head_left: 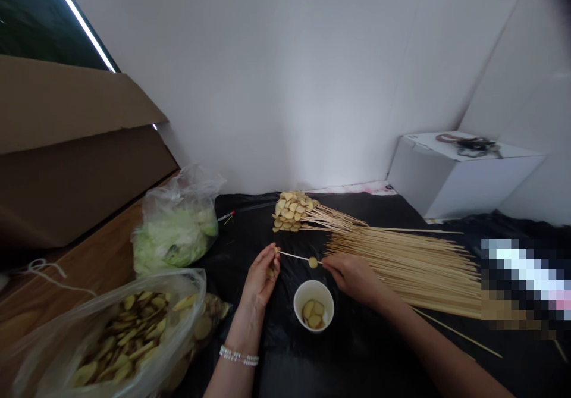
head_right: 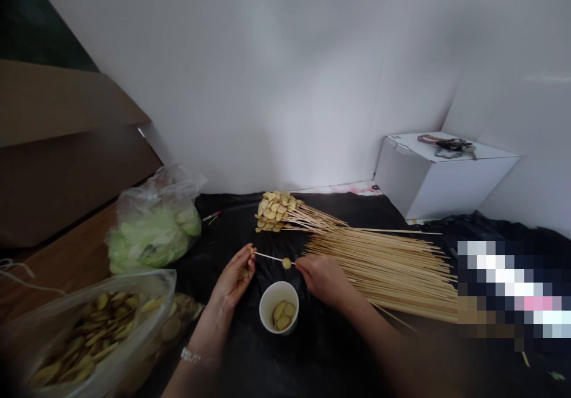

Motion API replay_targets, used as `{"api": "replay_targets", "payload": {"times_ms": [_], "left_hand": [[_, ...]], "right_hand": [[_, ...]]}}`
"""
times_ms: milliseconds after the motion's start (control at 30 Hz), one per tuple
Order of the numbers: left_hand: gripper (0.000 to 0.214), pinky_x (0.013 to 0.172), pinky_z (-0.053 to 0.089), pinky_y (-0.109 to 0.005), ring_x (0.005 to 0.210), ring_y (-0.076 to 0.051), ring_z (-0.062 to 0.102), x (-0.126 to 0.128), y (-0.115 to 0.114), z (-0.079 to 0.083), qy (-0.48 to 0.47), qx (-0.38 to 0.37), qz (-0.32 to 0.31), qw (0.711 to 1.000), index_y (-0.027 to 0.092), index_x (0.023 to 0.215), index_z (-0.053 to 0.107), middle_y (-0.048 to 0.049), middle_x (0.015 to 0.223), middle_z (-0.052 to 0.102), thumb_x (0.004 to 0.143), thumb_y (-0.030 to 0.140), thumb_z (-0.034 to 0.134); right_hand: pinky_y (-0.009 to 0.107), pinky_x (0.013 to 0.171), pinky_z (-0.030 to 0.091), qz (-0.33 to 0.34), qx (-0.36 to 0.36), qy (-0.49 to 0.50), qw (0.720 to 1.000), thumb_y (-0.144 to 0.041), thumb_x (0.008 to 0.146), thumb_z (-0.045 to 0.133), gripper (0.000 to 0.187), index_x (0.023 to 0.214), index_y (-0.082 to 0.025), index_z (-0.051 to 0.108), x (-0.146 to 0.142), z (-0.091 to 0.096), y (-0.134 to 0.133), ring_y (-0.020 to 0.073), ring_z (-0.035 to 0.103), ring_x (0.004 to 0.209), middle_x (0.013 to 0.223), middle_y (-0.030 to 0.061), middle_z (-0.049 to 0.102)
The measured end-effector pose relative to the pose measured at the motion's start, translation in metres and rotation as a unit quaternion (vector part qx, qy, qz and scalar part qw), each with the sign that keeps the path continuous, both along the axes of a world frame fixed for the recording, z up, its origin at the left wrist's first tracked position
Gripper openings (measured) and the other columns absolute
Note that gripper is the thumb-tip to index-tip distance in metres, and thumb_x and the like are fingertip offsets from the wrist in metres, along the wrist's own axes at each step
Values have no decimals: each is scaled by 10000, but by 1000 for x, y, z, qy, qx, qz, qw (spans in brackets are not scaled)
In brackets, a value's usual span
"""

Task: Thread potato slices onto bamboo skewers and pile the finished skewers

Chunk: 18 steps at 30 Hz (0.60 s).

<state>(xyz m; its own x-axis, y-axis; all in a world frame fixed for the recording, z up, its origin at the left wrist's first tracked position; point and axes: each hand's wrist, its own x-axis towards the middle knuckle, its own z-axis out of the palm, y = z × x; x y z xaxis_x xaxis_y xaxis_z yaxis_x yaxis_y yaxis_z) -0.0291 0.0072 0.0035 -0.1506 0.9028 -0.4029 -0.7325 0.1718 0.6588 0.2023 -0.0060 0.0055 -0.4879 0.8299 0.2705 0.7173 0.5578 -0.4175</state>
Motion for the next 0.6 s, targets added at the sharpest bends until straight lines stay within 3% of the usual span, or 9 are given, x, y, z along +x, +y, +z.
{"api": "replay_targets", "payload": {"times_ms": [600], "left_hand": [[179, 628, 547, -141, 683, -92, 666, 4, 0, -3, 59, 18, 65, 996, 74, 823, 671, -94, 793, 697, 779, -58, 558]], "right_hand": [[233, 712, 382, 1, -29, -38, 999, -250, 936, 382, 284, 898, -194, 658, -1, 5, -2, 152, 609, 816, 855, 57, 685]]}}
